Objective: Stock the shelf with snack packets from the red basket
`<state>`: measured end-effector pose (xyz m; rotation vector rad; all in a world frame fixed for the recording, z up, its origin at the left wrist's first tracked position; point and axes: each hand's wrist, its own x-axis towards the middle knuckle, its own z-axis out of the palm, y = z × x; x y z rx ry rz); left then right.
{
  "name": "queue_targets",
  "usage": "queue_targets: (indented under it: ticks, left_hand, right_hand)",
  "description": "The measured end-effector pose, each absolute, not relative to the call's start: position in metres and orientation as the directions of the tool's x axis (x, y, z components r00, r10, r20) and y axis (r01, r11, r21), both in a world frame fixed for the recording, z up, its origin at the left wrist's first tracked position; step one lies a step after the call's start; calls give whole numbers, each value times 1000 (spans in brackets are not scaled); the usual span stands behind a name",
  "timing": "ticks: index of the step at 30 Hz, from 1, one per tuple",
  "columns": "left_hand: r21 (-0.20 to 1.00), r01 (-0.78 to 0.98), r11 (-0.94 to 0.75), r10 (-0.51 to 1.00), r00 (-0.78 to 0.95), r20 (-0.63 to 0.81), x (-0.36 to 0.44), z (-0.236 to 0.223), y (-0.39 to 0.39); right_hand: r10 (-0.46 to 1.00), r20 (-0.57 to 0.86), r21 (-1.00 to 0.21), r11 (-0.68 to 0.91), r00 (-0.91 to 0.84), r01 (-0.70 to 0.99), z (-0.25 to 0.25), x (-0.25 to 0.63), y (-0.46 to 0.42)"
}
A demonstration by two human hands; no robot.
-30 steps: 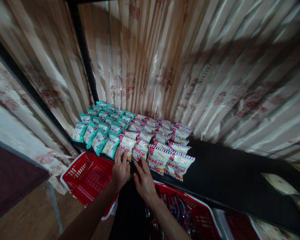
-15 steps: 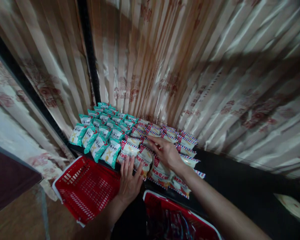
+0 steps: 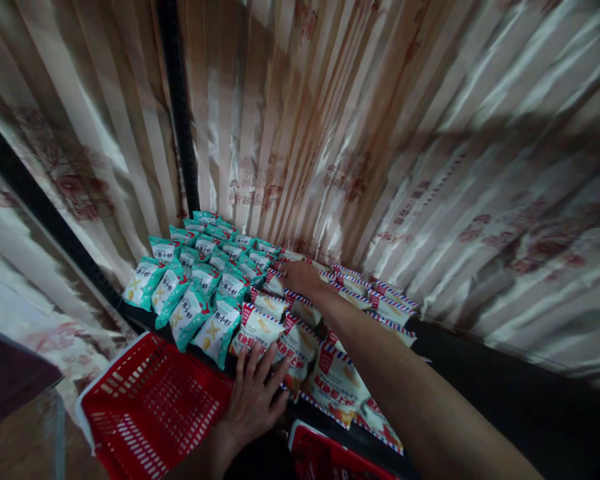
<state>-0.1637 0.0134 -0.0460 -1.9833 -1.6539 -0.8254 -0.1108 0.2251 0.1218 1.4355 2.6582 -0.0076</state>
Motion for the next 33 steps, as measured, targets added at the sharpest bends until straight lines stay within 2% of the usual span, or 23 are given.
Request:
queue_targets:
  ticks: [6,14,20,24,26,28,30,33]
  left_hand:
    - [54,977,-208,723,116,681,-165,-49,19]
    - [120,969,-217,698,68,713,-163,-55,22]
    - [108,969,-220,704,81,705,-164,-56,22]
    - [108,970,-217,704,79,706,-163,-59,23]
    - [123,967,-221,703,70,708,-162,-62,23]
    - [152,963,-223,699,49,713,-162,-64,24]
    - [166,960,-228,701,43,712,-161,-66,24]
    - [168,957,-235,694,45,718,-161,-67,24]
  right_hand:
    - [820,-124,61,569,-559,820,118,-119,231]
    - [825,-98,60,563,-557,824,108,-129,234]
    - [819,-103,2,567,-564,824,109,-124,233]
    - [773,-25,-96,630,-634,771,119,-113,225]
    - [710,-66,-150,687,-701,711,124,-110,219]
    - [619,-172,-168,748,-767,642,127,-109,212]
    - [550,-250,-143,793,-797,592,127,-111,206]
    - [557,-260,-53,808,-789,587,122,-118,200]
